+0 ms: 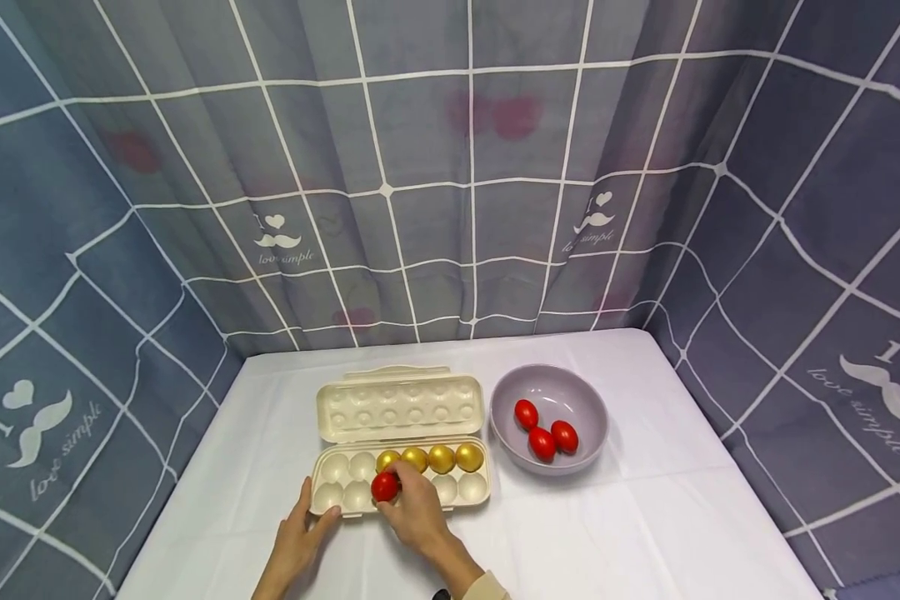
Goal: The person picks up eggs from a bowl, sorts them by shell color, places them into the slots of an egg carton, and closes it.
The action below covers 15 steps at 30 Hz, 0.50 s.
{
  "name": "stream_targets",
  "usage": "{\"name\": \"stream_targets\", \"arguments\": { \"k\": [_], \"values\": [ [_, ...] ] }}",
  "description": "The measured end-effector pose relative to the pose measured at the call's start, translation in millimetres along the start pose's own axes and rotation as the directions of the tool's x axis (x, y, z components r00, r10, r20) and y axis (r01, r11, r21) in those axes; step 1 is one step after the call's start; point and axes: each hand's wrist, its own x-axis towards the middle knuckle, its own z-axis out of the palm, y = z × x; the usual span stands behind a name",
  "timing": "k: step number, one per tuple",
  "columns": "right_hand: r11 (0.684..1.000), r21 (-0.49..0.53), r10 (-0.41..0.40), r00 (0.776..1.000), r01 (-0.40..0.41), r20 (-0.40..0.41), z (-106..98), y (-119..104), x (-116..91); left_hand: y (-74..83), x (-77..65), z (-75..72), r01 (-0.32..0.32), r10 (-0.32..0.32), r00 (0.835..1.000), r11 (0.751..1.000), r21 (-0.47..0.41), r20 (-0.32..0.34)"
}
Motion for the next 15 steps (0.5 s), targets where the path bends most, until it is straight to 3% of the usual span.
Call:
{"name": "stream_targets", "arguments": {
  "k": [6, 15],
  "values": [
    [0.985, -0.165, 0.051, 0.999, -0.051, -0.008, 4.5, -3.2, 2.0, -1.3, -0.7, 0.6, 0.004, -0.004, 1.000, 1.000, -0.001, -0.006],
    [0.980, -0.193, 0.051, 0.998, -0.045, 0.026, 1.7, -4.0, 2.8, -2.0, -1.1, 1.2, -0.001, 0.001, 1.000, 1.000, 0.020, -0.005]
  ]
}}
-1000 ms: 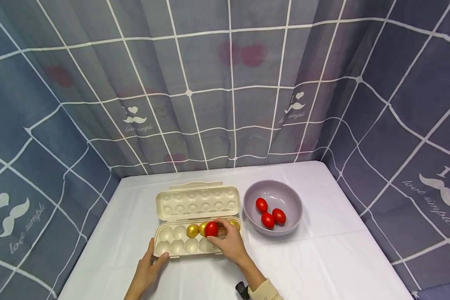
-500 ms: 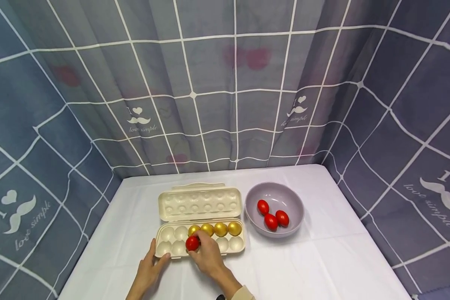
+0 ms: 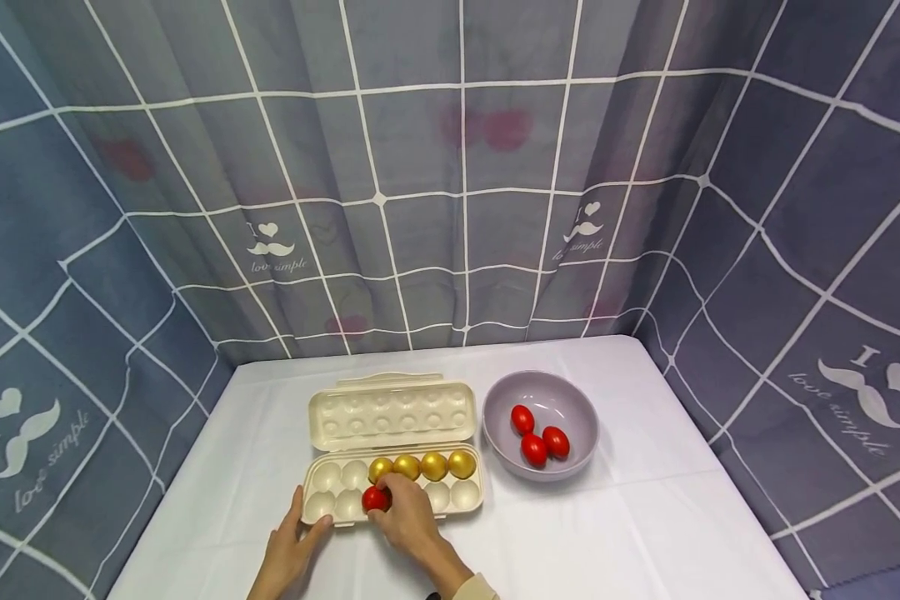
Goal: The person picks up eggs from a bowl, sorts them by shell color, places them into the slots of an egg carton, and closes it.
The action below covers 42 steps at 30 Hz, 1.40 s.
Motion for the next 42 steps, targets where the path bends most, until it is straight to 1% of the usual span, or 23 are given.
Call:
{"name": "stream_targets", "arguments": {
  "k": [6, 11, 15, 20, 22, 24, 28, 31, 34, 36, 37, 40, 42],
  "values": [
    [1.000, -0.016, -0.024, 1.000, 0.023, -0.010, 0.4, 0.3, -1.7, -1.6, -0.2, -0.4, -0.006, 0.006, 1.000, 1.000, -0.013, -0.004],
    [0.999, 0.005, -0.031, 0.999, 0.031, 0.014, -1.3, 2.7, -3.1, -1.3, 0.1, 0.3, -0.008, 0.008, 1.000, 1.000, -0.013, 0.000],
    [0.998, 0.056, -0.039, 0.998, 0.036, 0.052, -2.8, 3.6, -3.9, -2.2, -0.4, -0.5, -0.004, 0.004, 1.000, 1.000, -0.010, 0.003],
    [0.985, 0.169, 0.011, 0.995, -0.027, 0.094, -6.3, 5.6, -3.2, -2.6, -0.8, -0.3, -0.002, 0.001, 1.000, 1.000, -0.012, -0.007],
    [0.966, 0.252, 0.038, 0.994, -0.063, 0.101, -7.7, 7.5, -3.3, -2.3, -0.7, 0.4, -0.002, 0.002, 1.000, 1.000, -0.019, -0.007],
    [0.931, 0.357, 0.043, 0.994, -0.075, 0.097, -9.4, 9.3, -3.7, -2.2, -0.6, 1.1, 0.000, 0.000, 1.000, 1.000, -0.025, -0.009],
    [0.838, 0.540, 0.028, 0.996, -0.071, 0.089, -18.4, 11.8, -4.9, -1.9, -0.8, 1.5, 0.003, -0.003, 1.000, 1.000, -0.023, -0.008],
    [0.787, 0.612, 0.037, 0.995, -0.083, 0.088, -32.5, 13.4, -5.0, -1.3, -0.1, 0.9, 0.016, -0.016, 1.000, 1.000, -0.021, 0.002],
    [0.751, 0.653, 0.061, 0.995, -0.096, 0.077, -50.1, 15.8, -2.7, -0.6, 1.2, -0.8, 0.030, -0.030, 0.999, 0.999, -0.026, 0.020],
    [0.731, 0.677, 0.066, 0.997, -0.082, 0.050, -61.8, 19.1, -0.3, -0.4, 2.0, -1.5, 0.034, -0.033, 0.999, 0.999, -0.030, 0.030],
    [0.727, 0.682, 0.069, 0.997, -0.075, 0.036, -67.9, 20.9, 0.8, 0.1, 2.0, -1.7, 0.034, -0.033, 0.999, 0.999, -0.029, 0.035],
    [0.727, 0.685, 0.068, 0.998, -0.050, 0.000, -85.3, 28.2, 2.0, 0.3, 1.8, -1.5, 0.031, -0.030, 0.999, 0.999, -0.031, 0.039],
    [0.739, 0.672, 0.069, 0.998, -0.040, -0.016, -96.6, 34.2, 1.8, 0.5, 1.4, -1.1, 0.032, -0.031, 0.999, 0.999, -0.029, 0.036]
  ]
}}
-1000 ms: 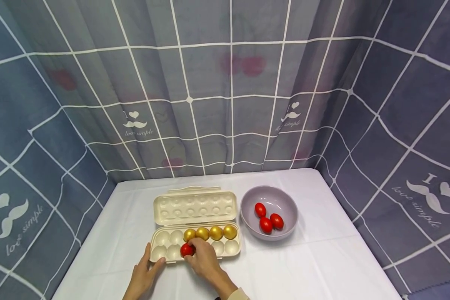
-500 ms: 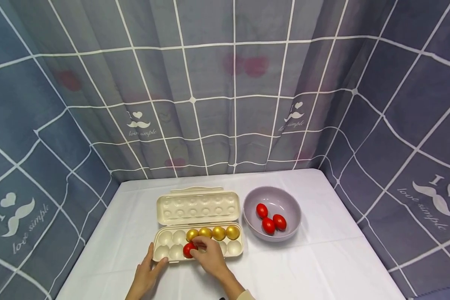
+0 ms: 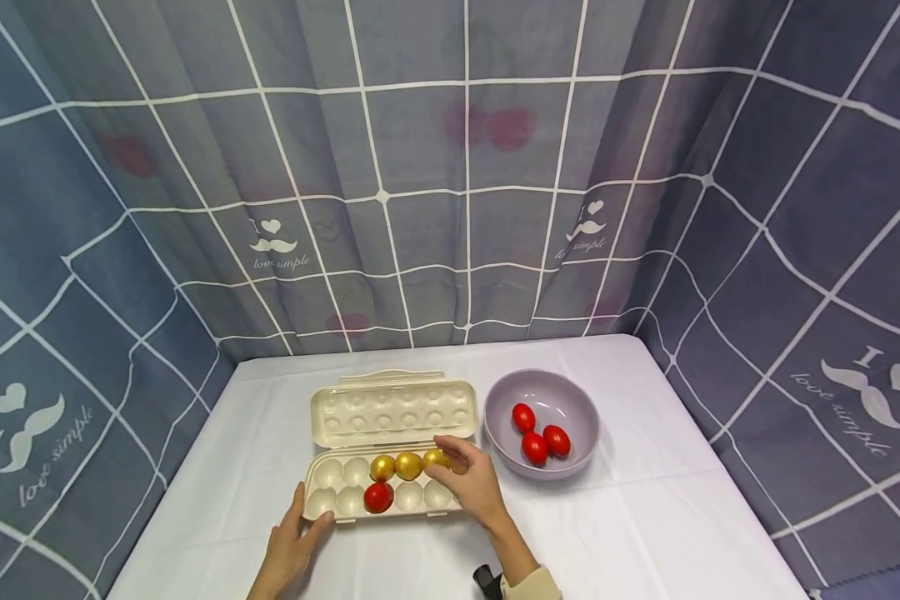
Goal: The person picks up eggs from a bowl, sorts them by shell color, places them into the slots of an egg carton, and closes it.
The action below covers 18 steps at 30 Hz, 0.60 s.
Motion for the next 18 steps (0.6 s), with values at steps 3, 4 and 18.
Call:
{"name": "stream_targets", "arguments": {
  "k": [3, 4, 18],
  "values": [
    [0.999, -0.030, -0.018, 1.000, 0.017, -0.023, -18.4, -3.7, 0.1, 0.2, -0.2, 0.2, 0.000, 0.000, 1.000, 1.000, -0.005, -0.003],
    [0.999, -0.041, -0.026, 0.999, 0.024, -0.035, -24.7, -4.9, 0.3, 0.6, -0.4, 0.2, 0.005, -0.005, 1.000, 1.000, -0.010, 0.002],
    [0.995, -0.073, 0.051, 0.975, -0.068, -0.215, -110.8, -16.0, -2.8, 3.3, -3.0, -1.6, 0.024, -0.024, 1.000, 1.000, -0.003, 0.007]
  ]
}}
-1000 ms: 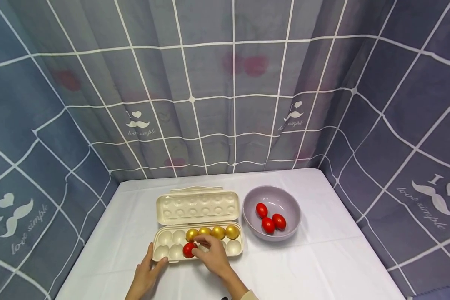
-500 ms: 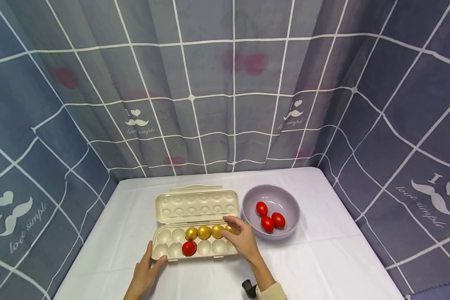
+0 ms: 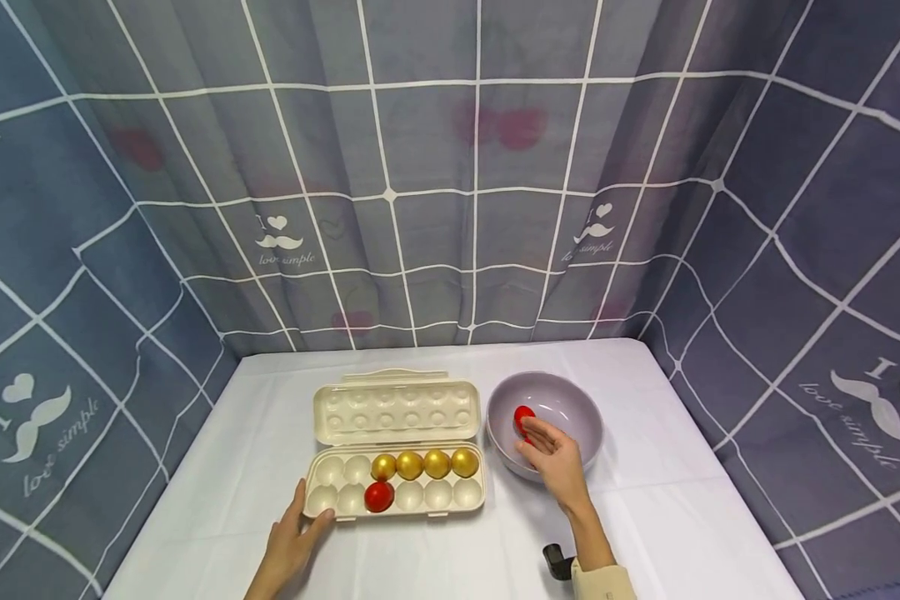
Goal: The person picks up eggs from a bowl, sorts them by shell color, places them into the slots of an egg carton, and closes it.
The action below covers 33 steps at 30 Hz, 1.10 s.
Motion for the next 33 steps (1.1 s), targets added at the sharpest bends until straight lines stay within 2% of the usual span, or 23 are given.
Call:
{"name": "stream_targets", "arguments": {
  "k": [4, 8, 18, 23, 29, 33],
  "values": [
    [0.998, -0.033, 0.045, 0.999, -0.046, -0.028, -14.5, 0.0, 1.5, -1.1, 0.1, -0.8, -0.001, 0.001, 1.000, 1.000, 0.015, -0.008],
    [0.996, -0.061, 0.069, 0.997, -0.071, -0.031, -18.5, 0.2, 3.7, -2.3, 0.6, -1.8, -0.010, 0.010, 1.000, 1.000, 0.015, -0.014],
    [0.977, -0.075, 0.194, 0.979, -0.198, -0.055, -9.2, 1.4, 22.6, -4.9, 0.1, -2.3, 0.004, -0.004, 1.000, 1.000, 0.015, -0.011],
    [0.962, -0.084, 0.252, 0.963, -0.261, -0.099, -5.7, 7.3, 38.7, -4.9, -0.4, -2.5, 0.006, -0.005, 1.000, 1.000, 0.011, -0.009],
    [0.937, -0.169, 0.284, 0.948, -0.307, -0.145, -5.9, 17.2, 52.2, -2.6, -0.5, -0.4, -0.001, 0.001, 1.000, 1.000, 0.004, -0.012],
    [0.920, -0.211, 0.305, 0.941, -0.331, -0.147, -6.8, 21.1, 56.3, -0.9, 0.2, -0.2, -0.014, 0.015, 1.000, 1.000, 0.003, -0.011]
  ]
}}
